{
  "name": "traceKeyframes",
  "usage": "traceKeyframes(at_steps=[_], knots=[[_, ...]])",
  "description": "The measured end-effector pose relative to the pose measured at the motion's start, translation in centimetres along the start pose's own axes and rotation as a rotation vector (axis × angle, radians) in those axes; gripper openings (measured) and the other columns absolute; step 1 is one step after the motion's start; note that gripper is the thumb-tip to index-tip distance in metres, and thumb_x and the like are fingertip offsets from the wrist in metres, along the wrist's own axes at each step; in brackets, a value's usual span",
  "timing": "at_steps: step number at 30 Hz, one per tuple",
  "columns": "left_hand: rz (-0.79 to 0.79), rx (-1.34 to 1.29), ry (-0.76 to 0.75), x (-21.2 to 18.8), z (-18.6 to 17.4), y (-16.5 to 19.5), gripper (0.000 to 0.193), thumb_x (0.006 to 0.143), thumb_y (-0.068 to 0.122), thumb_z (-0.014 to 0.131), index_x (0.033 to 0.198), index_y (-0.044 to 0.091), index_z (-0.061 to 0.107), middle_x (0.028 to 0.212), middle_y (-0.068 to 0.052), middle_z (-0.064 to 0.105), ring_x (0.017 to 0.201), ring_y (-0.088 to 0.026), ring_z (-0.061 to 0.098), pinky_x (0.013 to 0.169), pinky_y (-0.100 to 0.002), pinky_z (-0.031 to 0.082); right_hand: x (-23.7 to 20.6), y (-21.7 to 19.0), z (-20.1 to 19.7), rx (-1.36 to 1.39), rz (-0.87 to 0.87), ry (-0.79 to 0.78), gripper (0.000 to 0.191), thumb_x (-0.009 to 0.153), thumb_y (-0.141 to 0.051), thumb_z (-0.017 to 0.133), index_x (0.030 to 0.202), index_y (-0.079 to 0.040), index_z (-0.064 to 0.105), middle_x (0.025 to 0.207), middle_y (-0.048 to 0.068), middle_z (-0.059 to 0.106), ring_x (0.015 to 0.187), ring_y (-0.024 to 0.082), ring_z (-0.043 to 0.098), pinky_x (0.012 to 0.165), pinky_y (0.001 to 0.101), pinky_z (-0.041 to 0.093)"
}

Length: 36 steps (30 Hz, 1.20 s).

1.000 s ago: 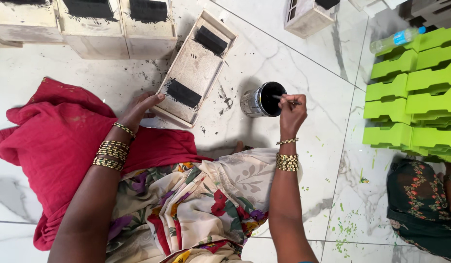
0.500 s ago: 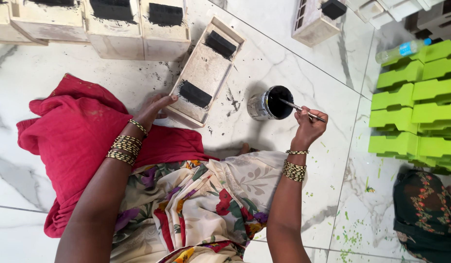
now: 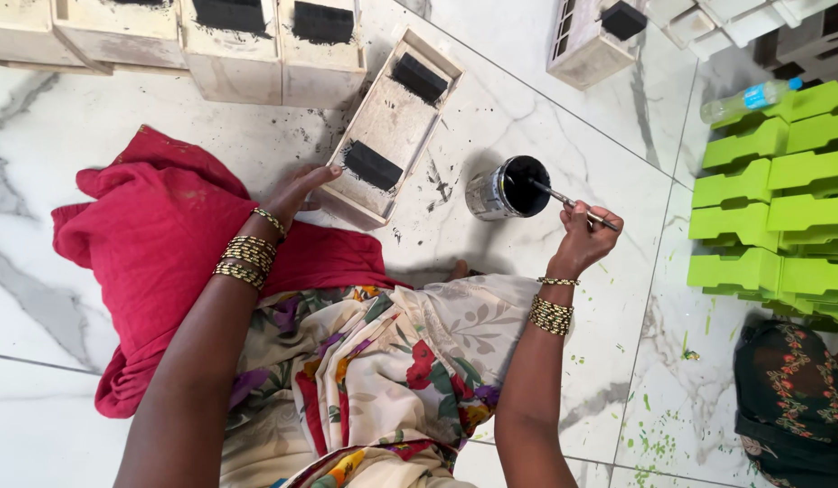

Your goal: The person sits on the floor and uses a brush to apply black paint from a tin onto rectangular wooden blocks set in slotted wooden trays, coating the block faces one at a time and moving finished trays aside as they work through the pieces.

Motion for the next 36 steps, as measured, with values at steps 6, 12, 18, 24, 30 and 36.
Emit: traceKeyframes(at_steps=[6, 12, 18, 24, 30, 36], knots=[[-0.008, 0.039, 0.001, 1.0, -0.2, -0.4, 0.095, 0.073, 0.069, 0.067, 0.143, 0.005, 0.054, 0.14, -0.017, 0.057, 0.131, -0.03, 0.052, 0.103, -0.046, 0.045, 0.2, 0.4, -0.3, 0.021, -0.024, 0.029, 0.025, 0.092, 0.006, 0.069, 0.104, -0.002, 0.048, 0.098, 0.015, 0.065, 0.082, 0.02, 0.073, 0.069, 0.031, 0.071], [0.013, 0.077, 0.017, 1.6, -0.6, -0.6, 0.092, 0.076, 0.068, 0.067, 0.138, 0.001, 0.06, 0.129, -0.026, 0.065, 0.118, -0.038, 0.06, 0.099, -0.046, 0.048, 0.3, -0.3, -0.1, 0.062, -0.155, 0.04, 0.026, 0.092, 0.01, 0.067, 0.105, -0.002, 0.047, 0.097, 0.015, 0.066, 0.08, 0.021, 0.072, 0.064, 0.0303, 0.066], [0.04, 0.068, 0.015, 1.5, -0.6, -0.1, 0.092, 0.074, 0.07, 0.065, 0.139, 0.004, 0.058, 0.124, -0.023, 0.066, 0.115, -0.034, 0.064, 0.094, -0.043, 0.052, 0.1, 1.6, -0.8, 0.118, 0.005, 0.103, 0.026, 0.092, 0.01, 0.065, 0.105, -0.003, 0.047, 0.096, 0.017, 0.068, 0.078, 0.022, 0.073, 0.065, 0.0338, 0.068], [0.024, 0.115, -0.017, 1.2, -0.4, 0.2, 0.101, 0.075, 0.075, 0.062, 0.142, 0.0, 0.056, 0.132, -0.02, 0.064, 0.122, -0.03, 0.062, 0.097, -0.042, 0.051, -0.5, 6.9, -2.8, 0.467, 0.474, 0.197, 0.026, 0.089, 0.009, 0.06, 0.105, -0.004, 0.044, 0.095, 0.018, 0.069, 0.087, 0.04, 0.075, 0.078, 0.0477, 0.068], [0.041, 0.164, -0.014, 1.7, -0.6, 0.1, 0.105, 0.074, 0.078, 0.06, 0.141, -0.003, 0.056, 0.132, -0.023, 0.065, 0.12, -0.032, 0.064, 0.094, -0.043, 0.054, -3.3, 2.3, 3.1, 0.805, 0.551, -0.094, 0.022, 0.096, 0.011, 0.063, 0.108, 0.002, 0.046, 0.108, 0.023, 0.07, 0.109, 0.044, 0.074, 0.097, 0.0497, 0.067], [0.075, 0.186, -0.003, 1.3, -0.9, 0.6, 0.109, 0.074, 0.082, 0.06, 0.138, -0.006, 0.057, 0.132, -0.025, 0.065, 0.119, -0.032, 0.066, 0.093, -0.041, 0.056, -9.5, -10.1, 13.0, 0.496, 0.201, -0.388, 0.021, 0.1, 0.005, 0.063, 0.113, -0.004, 0.049, 0.11, 0.022, 0.071, 0.098, 0.033, 0.073, 0.084, 0.0418, 0.067]])
Point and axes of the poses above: each hand's wrist, its own x-axis towards the middle knuckle, its own z-axis out of the palm, y = z × x, the point moved 10 cm from there along x, towards the middle knuckle
